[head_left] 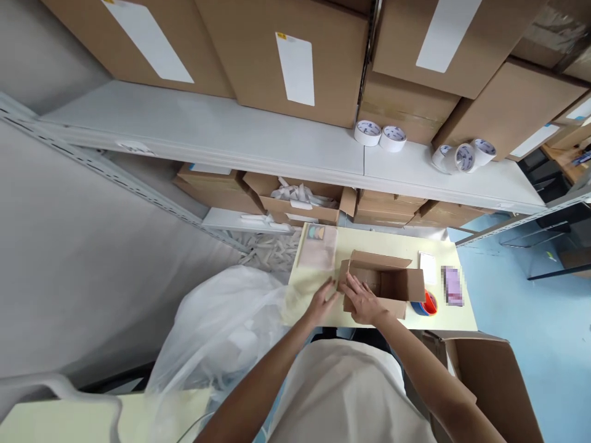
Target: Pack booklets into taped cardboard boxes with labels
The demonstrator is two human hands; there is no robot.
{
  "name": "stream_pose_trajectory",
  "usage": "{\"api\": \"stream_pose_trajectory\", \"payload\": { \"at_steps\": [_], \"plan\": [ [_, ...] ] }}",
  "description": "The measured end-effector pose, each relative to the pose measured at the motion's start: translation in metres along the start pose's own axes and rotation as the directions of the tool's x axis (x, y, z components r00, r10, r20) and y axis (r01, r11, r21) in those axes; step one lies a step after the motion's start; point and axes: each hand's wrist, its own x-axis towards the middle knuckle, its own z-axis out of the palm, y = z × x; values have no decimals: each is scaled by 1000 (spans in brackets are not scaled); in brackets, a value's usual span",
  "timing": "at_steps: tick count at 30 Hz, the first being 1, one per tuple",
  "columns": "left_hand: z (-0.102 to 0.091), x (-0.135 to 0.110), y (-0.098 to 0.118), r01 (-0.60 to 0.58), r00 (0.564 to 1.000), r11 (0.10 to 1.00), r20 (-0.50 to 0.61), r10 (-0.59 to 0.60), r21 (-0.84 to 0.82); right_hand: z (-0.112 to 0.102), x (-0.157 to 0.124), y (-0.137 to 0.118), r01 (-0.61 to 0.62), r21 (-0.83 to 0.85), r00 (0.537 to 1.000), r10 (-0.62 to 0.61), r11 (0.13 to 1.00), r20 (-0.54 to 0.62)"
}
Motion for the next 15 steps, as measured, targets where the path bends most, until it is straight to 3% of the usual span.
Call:
{"api": "stream_pose_trajectory", "payload": {
  "at_steps": [3,6,9,12,15],
  "plan": [
    [-32,33,-6,120,982,988,-154,-105,92,-1,-1,2,-4,10,1000,4,1000,-1],
    [-52,77,-10,290,929,940,-287,-232,178,-2,-5,2,-12,4,1000,12,1000,-2],
    [-56,114,-12,419,880,880,-338,-334,223,-2,-6,-1,-21,-4,1000,21,1000,11],
    [-54,136,-15,509,840,826,-349,-415,241,-2,-6,-4,-33,-11,999,33,999,13],
    [-55,142,-17,490,858,837,-304,-413,245,-2,-6,-5,-35,-13,999,35,999,9]
  ]
}}
